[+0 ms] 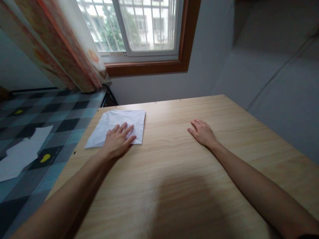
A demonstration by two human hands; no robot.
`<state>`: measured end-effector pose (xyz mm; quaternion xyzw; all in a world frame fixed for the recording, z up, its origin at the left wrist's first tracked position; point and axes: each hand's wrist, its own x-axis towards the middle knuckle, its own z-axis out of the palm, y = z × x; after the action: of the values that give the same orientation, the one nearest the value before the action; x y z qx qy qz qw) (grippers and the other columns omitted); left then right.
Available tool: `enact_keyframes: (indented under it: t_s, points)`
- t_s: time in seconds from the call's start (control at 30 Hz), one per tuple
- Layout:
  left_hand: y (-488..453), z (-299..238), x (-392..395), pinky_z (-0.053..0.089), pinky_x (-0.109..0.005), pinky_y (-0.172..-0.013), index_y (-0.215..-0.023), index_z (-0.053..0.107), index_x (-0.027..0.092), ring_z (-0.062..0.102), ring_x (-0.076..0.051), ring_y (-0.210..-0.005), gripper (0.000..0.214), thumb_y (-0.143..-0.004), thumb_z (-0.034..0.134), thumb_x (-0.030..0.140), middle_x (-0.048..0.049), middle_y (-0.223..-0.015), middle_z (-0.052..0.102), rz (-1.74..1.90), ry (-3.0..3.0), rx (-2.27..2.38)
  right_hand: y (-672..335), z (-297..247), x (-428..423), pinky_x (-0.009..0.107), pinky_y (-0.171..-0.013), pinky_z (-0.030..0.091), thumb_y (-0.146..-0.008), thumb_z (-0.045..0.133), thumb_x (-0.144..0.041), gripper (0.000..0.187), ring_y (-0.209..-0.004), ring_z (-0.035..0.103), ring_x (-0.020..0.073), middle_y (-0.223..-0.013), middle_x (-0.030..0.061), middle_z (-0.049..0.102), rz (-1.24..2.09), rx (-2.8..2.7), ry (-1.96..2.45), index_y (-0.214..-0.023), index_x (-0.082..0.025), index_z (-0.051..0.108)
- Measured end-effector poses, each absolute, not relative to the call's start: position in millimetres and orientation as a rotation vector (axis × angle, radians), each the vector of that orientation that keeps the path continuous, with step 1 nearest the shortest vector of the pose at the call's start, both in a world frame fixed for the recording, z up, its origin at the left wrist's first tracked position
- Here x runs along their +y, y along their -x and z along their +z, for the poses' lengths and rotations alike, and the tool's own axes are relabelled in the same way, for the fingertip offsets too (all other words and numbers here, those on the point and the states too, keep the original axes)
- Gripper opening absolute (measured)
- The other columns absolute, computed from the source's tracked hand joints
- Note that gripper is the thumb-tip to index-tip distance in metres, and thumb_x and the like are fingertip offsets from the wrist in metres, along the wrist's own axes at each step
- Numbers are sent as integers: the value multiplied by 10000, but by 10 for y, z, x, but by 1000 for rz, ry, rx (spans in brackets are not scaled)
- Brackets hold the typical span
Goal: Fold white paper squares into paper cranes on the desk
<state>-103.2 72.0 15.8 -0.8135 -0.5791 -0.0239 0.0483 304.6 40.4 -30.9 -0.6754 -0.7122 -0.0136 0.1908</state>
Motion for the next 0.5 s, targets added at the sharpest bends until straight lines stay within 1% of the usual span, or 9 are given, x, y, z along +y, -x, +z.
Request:
enact_keyframes:
  t_s: [0.03, 0.1, 0.2, 0.3, 0.4, 0.47, 0.5]
  points:
    - [967, 117, 725, 273, -640, -1142, -1509, 422, 296, 298, -403, -1473, 602, -967, 344, 549, -75, -1623, 335, 34, 2477, -1852, -3047, -311, 404, 458, -1125, 386, -950, 497, -422, 474, -1311, 530, 321, -1389, 188, 599, -38, -2003, 1893, -1271, -104, 640]
    - [919, 72, 770, 207, -655, -1163, -1556, 330, 288, 206, -401, -1512, 650, -972, 294, 571, -70, -1660, 242, 143, 2460, -1945, -3050, -315, 405, 456, -1127, 384, -950, 495, -418, 474, -1314, 527, 318, -1392, 189, 597, -41, -2005, 1882, -1274, -102, 639]
    - [999, 95, 870, 159, -641, -1184, -1573, 286, 276, 150, -379, -1532, 680, -969, 268, 588, -66, -1674, 183, 185, 2457, -1988, -3058, -315, 410, 464, -1130, 381, -945, 500, -420, 478, -1322, 519, 315, -1402, 190, 590, -34, -1990, 1884, -1279, -108, 639]
    - [1142, 152, 932, 134, -652, -1188, -1566, 306, 269, 139, -361, -1538, 660, -971, 273, 554, -62, -1672, 187, 212, 2490, -1983, -3065, -316, 409, 482, -1136, 376, -937, 506, -416, 476, -1332, 510, 322, -1407, 198, 585, -2, -1973, 1870, -1271, -105, 644]
    - [1255, 175, 924, 112, -659, -1191, -1525, 397, 233, 148, -353, -1538, 619, -971, 300, 491, -78, -1654, 249, 142, 2534, -1907, -3073, -336, 402, 483, -1140, 376, -925, 515, -425, 458, -1303, 533, 322, -1357, 204, 620, 100, -1905, 1767, -1208, -101, 674]
    - [1282, 187, 879, 127, -632, -1205, -1496, 436, 199, 177, -339, -1535, 599, -977, 298, 465, -101, -1636, 297, -66, 2551, -1842, -3092, -349, 404, 480, -1087, 435, -924, 509, -482, 486, -1220, 590, 314, -1282, 199, 662, 238, -1707, 1674, -1184, -108, 676]
    - [1273, 206, 843, 149, -608, -1213, -1494, 432, 187, 200, -329, -1530, 604, -984, 288, 477, -115, -1627, 315, -231, 2550, -1818, -3110, -343, 409, 478, -1034, 480, -936, 476, -523, 528, -1173, 616, 308, -1250, 197, 675, 307, -1589, 1636, -1207, -108, 657]
